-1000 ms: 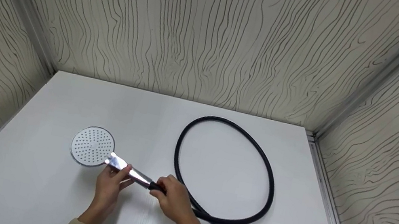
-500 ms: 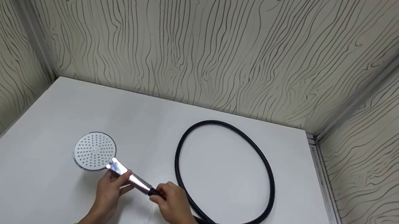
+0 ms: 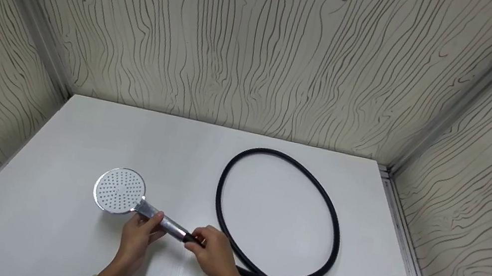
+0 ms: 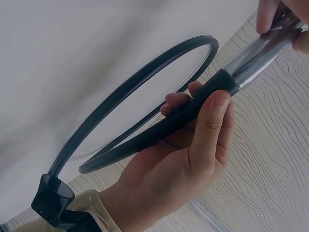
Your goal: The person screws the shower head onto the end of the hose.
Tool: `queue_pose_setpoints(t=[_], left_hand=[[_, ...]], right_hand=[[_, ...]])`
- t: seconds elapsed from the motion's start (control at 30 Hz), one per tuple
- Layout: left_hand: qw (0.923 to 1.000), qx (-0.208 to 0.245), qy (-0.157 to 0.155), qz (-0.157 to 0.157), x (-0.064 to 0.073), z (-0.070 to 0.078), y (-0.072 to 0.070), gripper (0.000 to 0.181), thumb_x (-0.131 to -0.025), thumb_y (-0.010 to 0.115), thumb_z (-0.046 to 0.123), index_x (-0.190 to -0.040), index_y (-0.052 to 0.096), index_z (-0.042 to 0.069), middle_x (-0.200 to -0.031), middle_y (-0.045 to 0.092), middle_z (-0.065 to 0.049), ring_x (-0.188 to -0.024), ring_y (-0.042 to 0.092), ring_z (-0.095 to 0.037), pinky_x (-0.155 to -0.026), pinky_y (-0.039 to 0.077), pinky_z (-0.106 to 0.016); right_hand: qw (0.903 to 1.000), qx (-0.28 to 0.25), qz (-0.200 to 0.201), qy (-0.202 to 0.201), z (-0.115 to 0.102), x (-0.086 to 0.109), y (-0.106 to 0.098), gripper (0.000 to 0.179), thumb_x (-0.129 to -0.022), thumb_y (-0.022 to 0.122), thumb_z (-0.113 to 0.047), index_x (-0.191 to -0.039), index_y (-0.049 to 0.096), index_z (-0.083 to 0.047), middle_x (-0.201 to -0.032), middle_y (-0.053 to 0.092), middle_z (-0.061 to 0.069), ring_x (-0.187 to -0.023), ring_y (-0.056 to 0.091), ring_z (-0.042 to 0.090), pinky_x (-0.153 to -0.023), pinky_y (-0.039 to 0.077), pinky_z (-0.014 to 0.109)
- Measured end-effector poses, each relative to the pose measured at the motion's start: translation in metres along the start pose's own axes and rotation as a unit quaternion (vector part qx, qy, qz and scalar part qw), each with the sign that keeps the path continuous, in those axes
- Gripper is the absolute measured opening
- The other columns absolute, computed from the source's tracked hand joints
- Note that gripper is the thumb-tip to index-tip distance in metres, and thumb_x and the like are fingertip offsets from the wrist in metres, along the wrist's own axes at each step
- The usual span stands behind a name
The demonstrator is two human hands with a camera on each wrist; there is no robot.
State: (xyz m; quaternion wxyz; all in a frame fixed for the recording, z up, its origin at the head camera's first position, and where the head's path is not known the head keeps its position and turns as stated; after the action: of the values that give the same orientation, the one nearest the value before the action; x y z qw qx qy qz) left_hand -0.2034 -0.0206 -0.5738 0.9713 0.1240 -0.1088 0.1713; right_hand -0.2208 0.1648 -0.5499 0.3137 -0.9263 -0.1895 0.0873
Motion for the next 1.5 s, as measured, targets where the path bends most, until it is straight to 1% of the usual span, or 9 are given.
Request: queue_pose_setpoints(t=[0.17,0.27,0.4,0.53,0.73,0.9,1.1,1.33,1.5], left_hand=[[0.9998,-0.013,-0.005,-0.015,0.001,0.000,0.000,0.044,-0.098,0.058,0.018,-0.136,0.046,-0.001,-0.121,0.062,-0.018,-0.114,0.063,-0.034,-0.092,0.059,-0.037],[0.9993,-0.026,-0.008,-0.025,0.000,0.000,0.000,0.041,-0.097,0.058,0.015,-0.132,0.049,-0.004,-0.119,0.063,-0.022,-0.112,0.065,-0.034,-0.089,0.060,-0.034],[0.9966,-0.074,-0.013,-0.033,-0.004,-0.002,-0.002,0.041,-0.096,0.060,0.018,-0.126,0.051,-0.009,-0.111,0.066,-0.025,-0.098,0.070,-0.030,-0.081,0.062,-0.032],[0.9923,-0.117,-0.021,-0.034,-0.008,-0.005,-0.004,0.039,-0.095,0.060,0.019,-0.119,0.054,-0.011,-0.101,0.068,-0.021,-0.085,0.071,-0.020,-0.077,0.062,-0.031],[0.9917,-0.124,-0.024,-0.025,-0.010,-0.010,-0.005,0.029,-0.094,0.061,0.017,-0.109,0.057,-0.009,-0.093,0.068,-0.017,-0.078,0.070,-0.016,-0.073,0.062,-0.030],[0.9917,-0.124,-0.024,-0.019,-0.012,-0.016,-0.006,0.025,-0.094,0.062,0.015,-0.104,0.057,-0.007,-0.088,0.069,-0.015,-0.075,0.069,-0.015,-0.071,0.062,-0.030],[0.9907,-0.131,-0.032,-0.017,-0.014,-0.019,-0.008,0.025,-0.094,0.063,0.017,-0.101,0.056,-0.005,-0.087,0.070,-0.014,-0.074,0.067,-0.016,-0.069,0.060,-0.030],[0.9891,-0.136,-0.054,-0.016,-0.014,-0.025,-0.009,0.024,-0.093,0.063,0.020,-0.098,0.057,-0.002,-0.085,0.068,-0.011,-0.074,0.065,-0.017,-0.066,0.057,-0.029],[0.9903,-0.128,-0.050,-0.020,-0.012,-0.026,-0.011,0.025,-0.093,0.065,0.022,-0.093,0.057,-0.002,-0.082,0.067,-0.011,-0.071,0.064,-0.018,-0.061,0.056,-0.030]], right_hand=[[0.9999,0.005,0.005,0.013,0.002,0.000,0.000,0.012,-0.089,0.070,-0.025,-0.097,0.071,-0.016,-0.083,0.064,-0.005,-0.071,0.053,0.003,-0.062,0.049,0.017],[0.9997,0.012,0.010,0.018,0.003,0.000,0.000,0.011,-0.088,0.070,-0.023,-0.096,0.071,-0.015,-0.084,0.065,-0.005,-0.072,0.054,0.003,-0.063,0.049,0.017],[0.9993,0.030,0.018,0.013,0.005,0.000,0.001,0.011,-0.088,0.071,-0.022,-0.096,0.071,-0.014,-0.083,0.064,-0.006,-0.071,0.052,0.002,-0.062,0.047,0.017],[0.9985,0.050,0.022,0.008,0.005,0.001,0.002,0.011,-0.088,0.071,-0.022,-0.096,0.070,-0.014,-0.080,0.062,-0.007,-0.070,0.049,0.001,-0.060,0.044,0.016],[0.9969,0.076,0.015,0.015,0.007,0.000,0.005,0.009,-0.088,0.070,-0.024,-0.094,0.070,-0.017,-0.078,0.059,-0.010,-0.069,0.048,0.000,-0.060,0.043,0.016],[0.9957,0.091,0.017,0.006,0.009,0.001,0.007,0.009,-0.087,0.071,-0.024,-0.091,0.070,-0.016,-0.076,0.058,-0.009,-0.067,0.046,-0.001,-0.057,0.041,0.016],[0.9963,0.082,0.025,0.008,0.013,0.000,0.010,0.010,-0.085,0.073,-0.024,-0.089,0.071,-0.015,-0.076,0.058,-0.008,-0.067,0.045,-0.001,-0.057,0.040,0.015],[0.9964,0.079,0.027,0.011,0.019,0.001,0.014,0.012,-0.085,0.072,-0.027,-0.089,0.072,-0.015,-0.076,0.058,-0.009,-0.068,0.044,-0.002,-0.058,0.040,0.016],[0.9968,0.071,0.036,-0.005,0.021,0.002,0.016,0.012,-0.084,0.073,-0.027,-0.084,0.071,-0.015,-0.071,0.052,-0.010,-0.064,0.040,-0.002,-0.055,0.037,0.014]])
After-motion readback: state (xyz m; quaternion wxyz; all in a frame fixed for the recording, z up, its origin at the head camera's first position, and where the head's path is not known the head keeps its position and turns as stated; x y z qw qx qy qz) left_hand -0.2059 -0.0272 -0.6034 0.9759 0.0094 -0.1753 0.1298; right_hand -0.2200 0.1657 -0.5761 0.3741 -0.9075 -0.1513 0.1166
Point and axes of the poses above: each hand's wrist, its own x-axis away from the middle knuckle, its own y-axis out of the palm, z = x × y, the point moved 3 cm from there along -x, towards the middle knuckle
